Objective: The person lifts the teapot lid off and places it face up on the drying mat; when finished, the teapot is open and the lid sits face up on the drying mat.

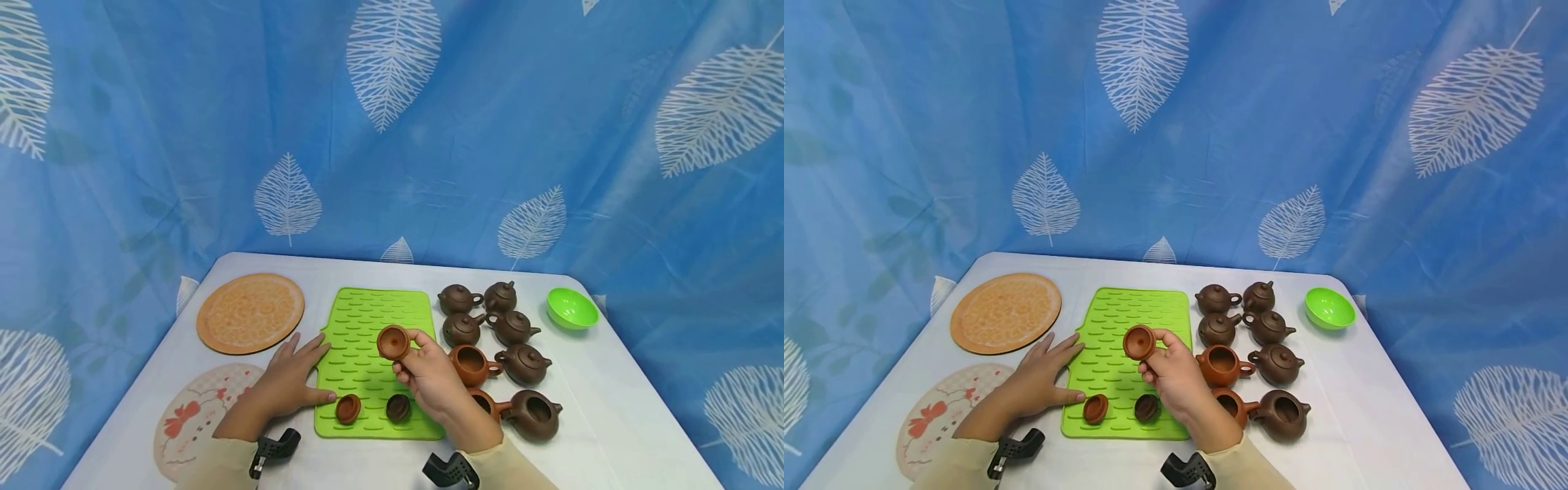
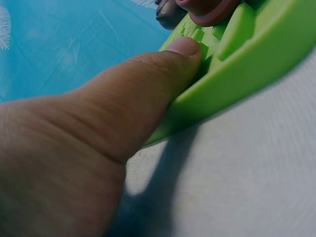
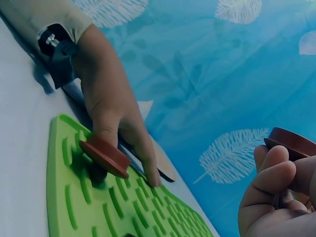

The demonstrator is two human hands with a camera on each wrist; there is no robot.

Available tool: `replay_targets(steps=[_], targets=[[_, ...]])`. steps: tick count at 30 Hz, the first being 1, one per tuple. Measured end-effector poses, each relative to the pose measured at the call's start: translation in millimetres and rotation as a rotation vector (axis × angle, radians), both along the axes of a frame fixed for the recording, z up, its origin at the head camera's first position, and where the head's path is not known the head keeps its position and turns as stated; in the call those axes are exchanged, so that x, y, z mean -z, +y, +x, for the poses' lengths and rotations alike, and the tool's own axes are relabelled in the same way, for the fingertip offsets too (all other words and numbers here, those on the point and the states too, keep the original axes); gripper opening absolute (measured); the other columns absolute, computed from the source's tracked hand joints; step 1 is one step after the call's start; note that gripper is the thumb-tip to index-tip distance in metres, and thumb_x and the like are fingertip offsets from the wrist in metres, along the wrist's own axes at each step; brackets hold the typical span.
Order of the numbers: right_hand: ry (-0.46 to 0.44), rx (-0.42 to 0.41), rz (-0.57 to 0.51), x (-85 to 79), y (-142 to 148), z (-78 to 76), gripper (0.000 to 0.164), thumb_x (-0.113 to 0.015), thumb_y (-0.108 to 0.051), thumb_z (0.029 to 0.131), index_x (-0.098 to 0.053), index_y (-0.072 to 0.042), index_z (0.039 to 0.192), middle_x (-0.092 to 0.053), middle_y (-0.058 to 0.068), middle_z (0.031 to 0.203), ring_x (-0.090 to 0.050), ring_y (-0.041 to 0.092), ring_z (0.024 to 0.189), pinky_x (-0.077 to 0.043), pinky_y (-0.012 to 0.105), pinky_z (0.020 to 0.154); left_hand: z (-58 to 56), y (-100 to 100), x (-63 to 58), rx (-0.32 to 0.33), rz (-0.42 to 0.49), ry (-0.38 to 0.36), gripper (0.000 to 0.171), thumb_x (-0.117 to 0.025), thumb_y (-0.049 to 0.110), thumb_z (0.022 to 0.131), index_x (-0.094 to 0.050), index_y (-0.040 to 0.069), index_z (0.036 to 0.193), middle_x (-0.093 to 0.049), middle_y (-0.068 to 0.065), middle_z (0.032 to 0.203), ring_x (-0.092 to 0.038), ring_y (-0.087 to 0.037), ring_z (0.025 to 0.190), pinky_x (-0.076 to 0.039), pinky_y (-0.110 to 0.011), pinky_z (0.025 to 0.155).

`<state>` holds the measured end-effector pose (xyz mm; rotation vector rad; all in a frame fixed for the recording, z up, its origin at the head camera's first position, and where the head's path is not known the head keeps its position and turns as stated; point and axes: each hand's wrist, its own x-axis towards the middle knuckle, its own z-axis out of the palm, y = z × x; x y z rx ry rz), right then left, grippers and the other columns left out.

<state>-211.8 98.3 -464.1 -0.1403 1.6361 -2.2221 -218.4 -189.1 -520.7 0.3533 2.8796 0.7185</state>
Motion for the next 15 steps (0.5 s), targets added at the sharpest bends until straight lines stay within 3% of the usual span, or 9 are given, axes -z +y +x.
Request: replay_targets(steps=[15], targets=[[-0.041,-0.068,-0.016,5.4,-31,-2.4,0.024,-0.055,-0.017,0.11,-0.05,-0.009,0.133,-0.068,-0.003,0.099,-0.057,0.004,0.072,-0.048,0.016,0.062,3.5,3,-3.9,0.01,0.001,0.002,0.107,-0.085,0.069,0.074,-0.047,0.017,0.16,-0.03,-0.003,0.173,-0.006,-0.047,0.161,-0.011,-0.072,0.125]])
